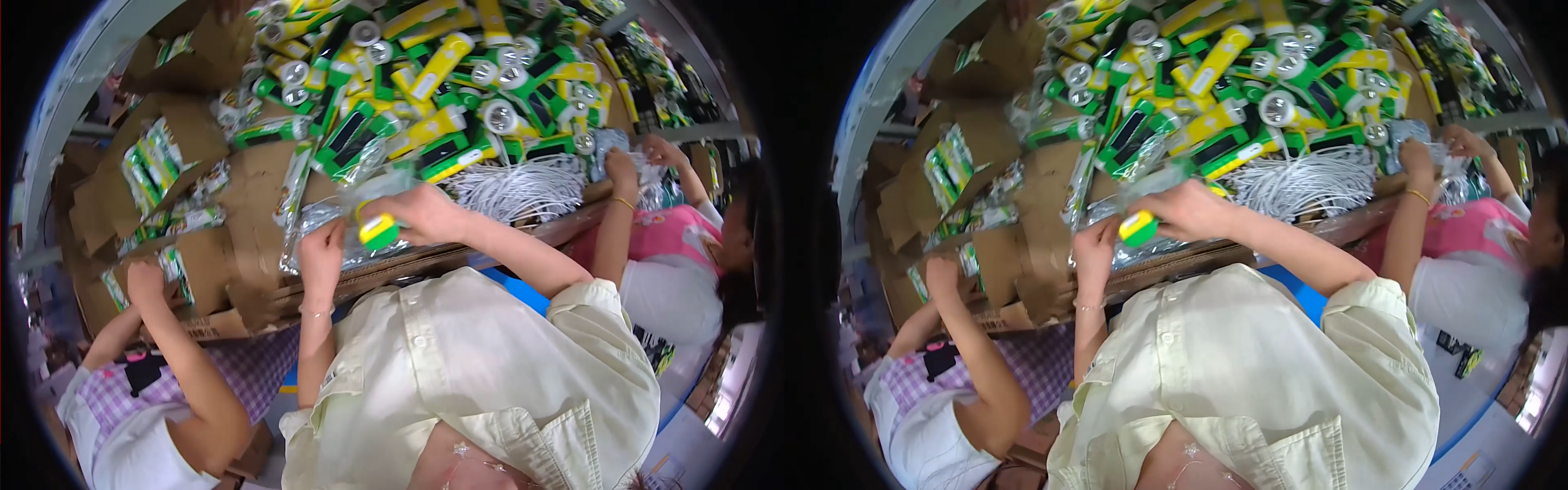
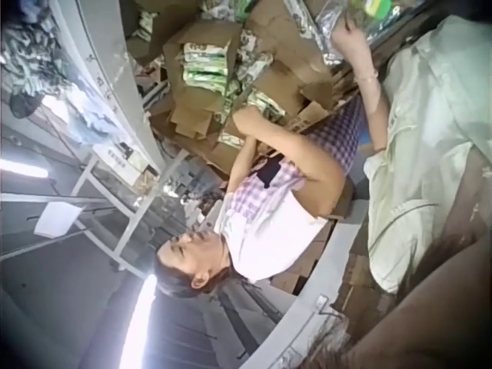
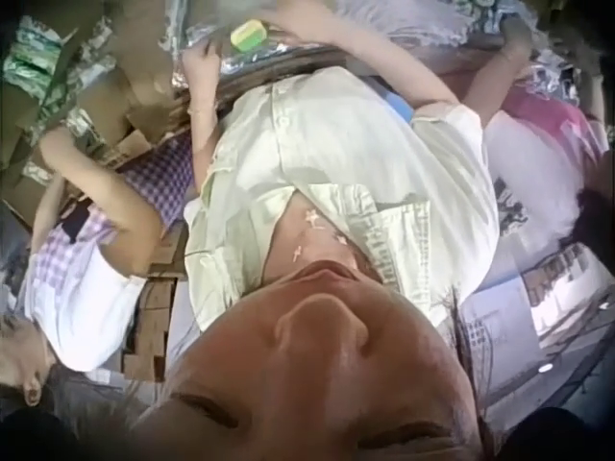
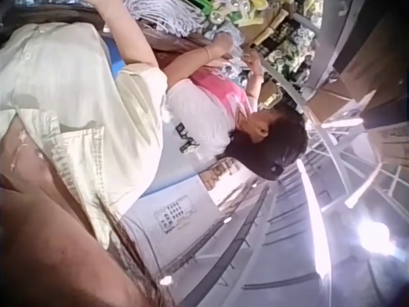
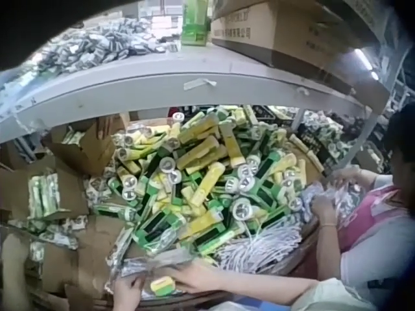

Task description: Packaging flashlights into plastic bags and boxes at an assembly line.

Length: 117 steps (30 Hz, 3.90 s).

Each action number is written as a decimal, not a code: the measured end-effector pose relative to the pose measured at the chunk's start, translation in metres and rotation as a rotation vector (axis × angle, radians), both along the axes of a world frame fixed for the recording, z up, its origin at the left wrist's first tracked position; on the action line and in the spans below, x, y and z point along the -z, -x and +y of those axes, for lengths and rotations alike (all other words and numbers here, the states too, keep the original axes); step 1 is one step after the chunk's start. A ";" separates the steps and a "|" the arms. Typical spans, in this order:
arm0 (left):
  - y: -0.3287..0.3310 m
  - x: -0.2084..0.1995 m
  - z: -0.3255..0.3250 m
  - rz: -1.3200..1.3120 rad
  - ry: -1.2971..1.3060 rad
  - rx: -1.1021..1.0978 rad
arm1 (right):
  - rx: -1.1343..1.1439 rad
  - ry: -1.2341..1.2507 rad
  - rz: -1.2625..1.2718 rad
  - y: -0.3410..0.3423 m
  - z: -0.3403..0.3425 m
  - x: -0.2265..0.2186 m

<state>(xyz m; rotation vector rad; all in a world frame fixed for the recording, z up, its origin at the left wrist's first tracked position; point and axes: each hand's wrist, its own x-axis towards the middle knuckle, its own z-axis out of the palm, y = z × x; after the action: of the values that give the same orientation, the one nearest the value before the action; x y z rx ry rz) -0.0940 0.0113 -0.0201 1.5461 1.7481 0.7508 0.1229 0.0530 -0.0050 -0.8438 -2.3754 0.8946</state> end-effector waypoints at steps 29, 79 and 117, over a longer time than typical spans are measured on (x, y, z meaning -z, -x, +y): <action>-0.004 0.001 -0.011 0.109 0.013 0.039 | -0.331 -0.433 -0.883 -0.124 0.010 -0.009; 0.012 0.027 -0.008 -0.068 0.084 -0.084 | -0.071 -0.334 -0.346 0.003 0.015 0.049; 0.260 0.019 0.066 -0.476 -0.355 -0.776 | 0.068 -0.109 -0.400 0.034 0.026 0.057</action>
<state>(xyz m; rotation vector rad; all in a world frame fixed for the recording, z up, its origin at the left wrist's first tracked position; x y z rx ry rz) -0.3541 0.0768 -0.0392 0.7260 1.8776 1.7230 0.0894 0.0788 -0.0624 -1.1393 -2.6826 0.6054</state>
